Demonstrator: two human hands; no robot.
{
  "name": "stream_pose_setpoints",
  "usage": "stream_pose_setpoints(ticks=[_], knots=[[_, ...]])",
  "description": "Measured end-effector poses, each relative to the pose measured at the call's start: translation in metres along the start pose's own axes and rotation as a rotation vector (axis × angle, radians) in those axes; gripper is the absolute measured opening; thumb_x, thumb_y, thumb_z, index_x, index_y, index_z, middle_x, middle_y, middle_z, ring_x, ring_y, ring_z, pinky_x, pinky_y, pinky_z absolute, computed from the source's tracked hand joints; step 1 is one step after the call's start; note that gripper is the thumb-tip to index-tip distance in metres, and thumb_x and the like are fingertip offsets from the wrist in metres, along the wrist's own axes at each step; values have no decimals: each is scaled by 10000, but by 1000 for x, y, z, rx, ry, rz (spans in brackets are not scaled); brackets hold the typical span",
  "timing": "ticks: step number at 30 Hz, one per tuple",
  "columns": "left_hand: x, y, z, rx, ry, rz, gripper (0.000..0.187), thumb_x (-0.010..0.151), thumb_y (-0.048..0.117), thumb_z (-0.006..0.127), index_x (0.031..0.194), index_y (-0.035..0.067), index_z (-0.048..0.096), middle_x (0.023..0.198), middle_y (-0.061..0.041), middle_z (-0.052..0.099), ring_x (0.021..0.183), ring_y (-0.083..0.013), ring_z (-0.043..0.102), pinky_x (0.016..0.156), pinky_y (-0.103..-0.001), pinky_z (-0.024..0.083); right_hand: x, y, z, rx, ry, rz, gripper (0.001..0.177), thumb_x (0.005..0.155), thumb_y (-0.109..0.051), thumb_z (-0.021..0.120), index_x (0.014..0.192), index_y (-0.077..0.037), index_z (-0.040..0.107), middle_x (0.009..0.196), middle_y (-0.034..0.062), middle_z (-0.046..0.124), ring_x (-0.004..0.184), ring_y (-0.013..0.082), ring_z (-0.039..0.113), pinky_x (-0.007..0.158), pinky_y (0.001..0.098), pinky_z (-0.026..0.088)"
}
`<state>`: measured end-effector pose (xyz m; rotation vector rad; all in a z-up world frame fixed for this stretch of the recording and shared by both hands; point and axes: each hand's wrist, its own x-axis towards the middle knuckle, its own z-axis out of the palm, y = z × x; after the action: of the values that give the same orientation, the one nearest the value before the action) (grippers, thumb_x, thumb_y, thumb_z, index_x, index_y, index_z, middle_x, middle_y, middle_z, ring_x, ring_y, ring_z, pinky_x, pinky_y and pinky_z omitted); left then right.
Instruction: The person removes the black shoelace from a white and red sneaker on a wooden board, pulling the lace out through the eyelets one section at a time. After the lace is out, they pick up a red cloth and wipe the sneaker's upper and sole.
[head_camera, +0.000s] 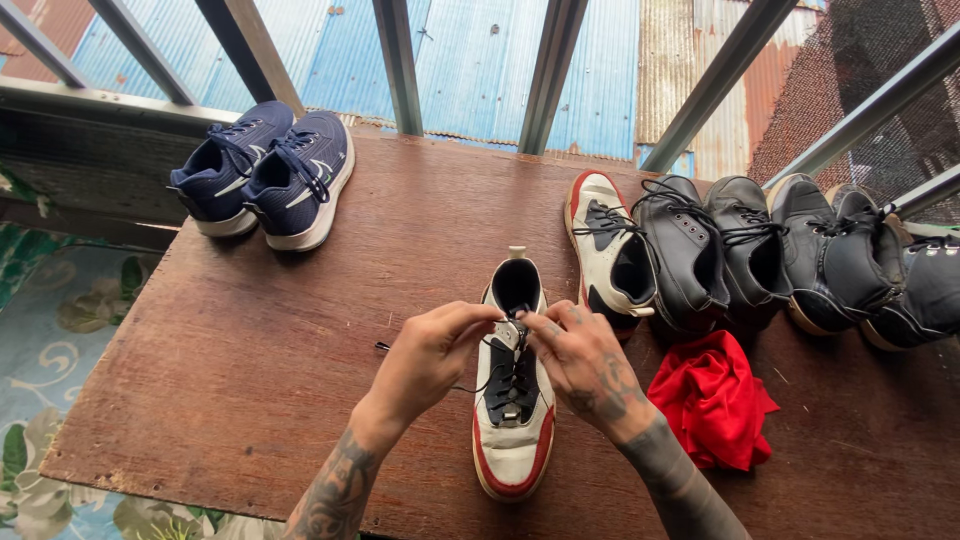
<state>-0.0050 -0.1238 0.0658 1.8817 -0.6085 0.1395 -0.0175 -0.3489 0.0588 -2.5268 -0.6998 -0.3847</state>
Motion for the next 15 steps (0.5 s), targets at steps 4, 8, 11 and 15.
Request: stream_pose_setpoints(ticks=[4,8,11,15], knots=[[5,-4,14,39,-21,39,220,975,109,651,1180,82,727,981,-108,752,851,-237,764,717,-342,588,0,4,3,144,-13,-19,263,1001,-231,593,1177,-40,637,1088,136,625,1008,312,642,866,417,511],[7,-11,23,153,-35,20,178,944,178,708,1102,113,757,950,-101,761,819,-263,758,698,-357,579,-2,7,4,295,-55,157,253,957,-221,624,1114,-23,615,1039,145,629,943,306,662,805,401,524],[9,-15,26,199,-22,77,144,951,163,709,1081,107,733,941,-100,736,823,-294,737,702,-387,568,-3,11,3,345,-54,209,224,921,-164,637,1089,-16,626,1007,140,651,901,290,683,782,384,542],[10,-17,28,153,-25,165,151,968,77,637,1115,77,672,1002,-109,688,855,-332,710,701,-410,565,-4,17,6,473,-91,328,212,891,-114,647,1083,-22,641,988,108,675,850,221,707,732,339,569]])
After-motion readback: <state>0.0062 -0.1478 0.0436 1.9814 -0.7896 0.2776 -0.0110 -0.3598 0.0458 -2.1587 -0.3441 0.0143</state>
